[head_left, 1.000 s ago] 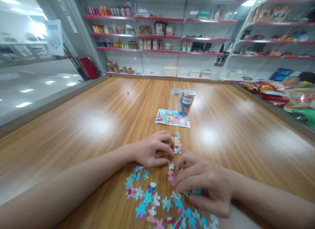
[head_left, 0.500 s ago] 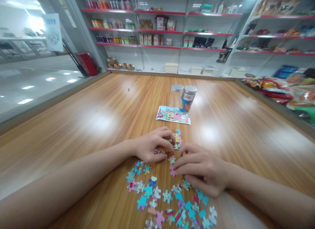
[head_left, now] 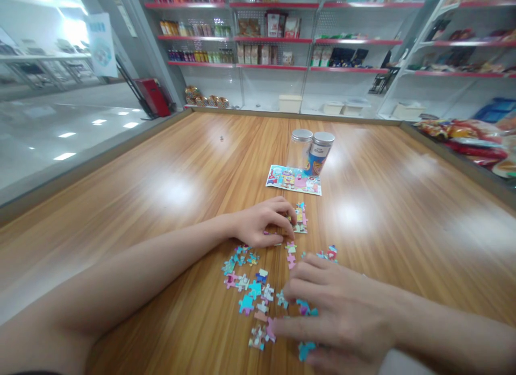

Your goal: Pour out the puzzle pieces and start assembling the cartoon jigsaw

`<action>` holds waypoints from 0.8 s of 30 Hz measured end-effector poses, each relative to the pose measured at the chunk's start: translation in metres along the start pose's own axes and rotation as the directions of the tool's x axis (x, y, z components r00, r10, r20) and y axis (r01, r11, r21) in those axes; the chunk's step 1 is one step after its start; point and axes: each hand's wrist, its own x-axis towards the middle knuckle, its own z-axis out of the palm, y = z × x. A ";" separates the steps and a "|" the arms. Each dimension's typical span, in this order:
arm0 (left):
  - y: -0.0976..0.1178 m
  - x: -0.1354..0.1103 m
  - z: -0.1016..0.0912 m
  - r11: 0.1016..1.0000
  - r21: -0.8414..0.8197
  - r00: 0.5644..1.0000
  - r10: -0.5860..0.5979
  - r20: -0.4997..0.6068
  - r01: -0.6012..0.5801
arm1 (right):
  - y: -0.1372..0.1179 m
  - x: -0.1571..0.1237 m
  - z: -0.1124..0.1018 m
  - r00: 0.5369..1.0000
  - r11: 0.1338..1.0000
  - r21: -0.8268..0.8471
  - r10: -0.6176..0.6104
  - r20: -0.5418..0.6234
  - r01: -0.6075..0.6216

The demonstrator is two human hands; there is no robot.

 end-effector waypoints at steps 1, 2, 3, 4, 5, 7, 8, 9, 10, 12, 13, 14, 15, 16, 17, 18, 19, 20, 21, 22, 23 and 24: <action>0.000 0.000 0.000 1.000 -0.001 1.000 0.002 0.001 -0.002 | -0.002 0.001 0.003 1.000 1.000 -0.002 -0.007 0.002 0.007; 0.000 0.000 0.000 1.000 -0.003 1.000 0.003 0.003 -0.003 | -0.003 0.002 0.005 1.000 1.000 0.002 -0.007 0.004 0.007; -0.001 0.000 0.000 1.000 -0.004 1.000 0.004 0.006 -0.004 | -0.002 0.002 0.007 1.000 1.000 0.009 -0.001 0.006 0.001; -0.001 0.000 0.000 1.000 -0.005 1.000 0.005 0.009 -0.005 | 0.000 0.001 0.008 1.000 1.000 0.016 0.011 0.013 -0.011; -0.002 0.000 0.000 1.000 -0.006 1.000 0.004 0.013 -0.004 | 0.002 0.001 0.009 1.000 0.999 0.024 0.022 0.020 -0.023; -0.003 -0.001 0.000 1.000 -0.007 1.000 -0.001 0.018 0.001 | 0.007 -0.001 0.008 0.999 0.999 0.031 0.042 0.031 -0.043; -0.003 -0.001 0.001 1.000 -0.007 1.000 -0.004 0.018 0.004 | 0.009 -0.002 0.007 0.998 0.998 0.029 0.049 0.032 -0.050; -0.004 -0.001 0.001 1.000 -0.009 1.000 -0.006 0.018 0.006 | 0.009 -0.002 0.006 0.998 0.998 0.025 0.057 0.030 -0.058; -0.004 -0.001 0.001 1.000 -0.013 1.000 -0.009 0.017 0.009 | 0.009 -0.002 0.004 0.998 0.998 0.022 0.062 0.030 -0.063; -0.004 -0.001 0.001 0.999 -0.033 1.000 -0.016 0.015 0.017 | 0.003 -0.002 -0.001 0.998 0.998 0.009 0.065 0.020 -0.065; -0.004 -0.001 0.000 0.998 -0.057 1.000 -0.025 0.012 0.026 | -0.001 -0.001 -0.003 0.998 0.998 -0.005 0.060 0.011 -0.060; -0.004 -0.001 0.000 0.994 -0.098 0.999 -0.041 0.007 0.041 | -0.006 0.000 -0.005 0.999 0.998 -0.029 0.051 -0.007 -0.051; -0.005 -0.001 -0.001 0.985 -0.159 0.998 -0.065 -0.007 0.063 | -0.012 0.002 -0.006 0.999 0.996 -0.076 0.037 -0.031 -0.039; -0.006 -0.001 -0.002 0.967 -0.239 0.994 -0.101 -0.032 0.090 | -0.018 0.003 -0.006 0.998 0.992 -0.121 0.035 -0.043 -0.040; -0.008 -0.002 -0.002 0.935 -0.335 0.987 -0.147 -0.065 0.117 | -0.022 0.004 -0.004 0.999 0.989 -0.146 0.013 -0.031 -0.018; -0.011 -0.002 -0.002 0.886 -0.440 0.971 -0.212 -0.109 0.144 | -0.026 0.004 -0.001 1.000 0.989 -0.150 0.008 -0.026 -0.012; -0.014 -0.003 -0.002 0.827 -0.539 0.945 -0.289 -0.157 0.163 | -0.028 0.005 0.004 0.999 0.989 -0.143 0.022 -0.041 -0.027; -0.018 -0.004 -0.001 0.764 -0.621 0.909 -0.367 -0.197 0.174 | -0.029 0.005 0.010 0.998 0.991 -0.132 0.023 -0.053 -0.030; -0.022 -0.004 0.000 0.704 -0.689 0.862 -0.447 -0.239 0.174 | -0.028 0.005 0.016 0.999 0.992 -0.124 0.025 -0.046 -0.030; -0.026 -0.005 0.002 0.665 -0.728 0.822 -0.502 -0.269 0.168 | -0.026 0.005 0.021 1.000 0.993 -0.117 -0.009 -0.027 0.006; -0.030 -0.006 0.003 0.639 -0.752 0.792 -0.538 -0.287 0.162 | -0.024 0.004 0.025 1.000 0.993 -0.119 -0.013 -0.018 0.010; -0.033 -0.007 0.005 0.620 -0.769 0.769 -0.564 -0.299 0.156 | -0.022 0.004 0.028 1.000 0.992 -0.125 -0.007 -0.019 0.005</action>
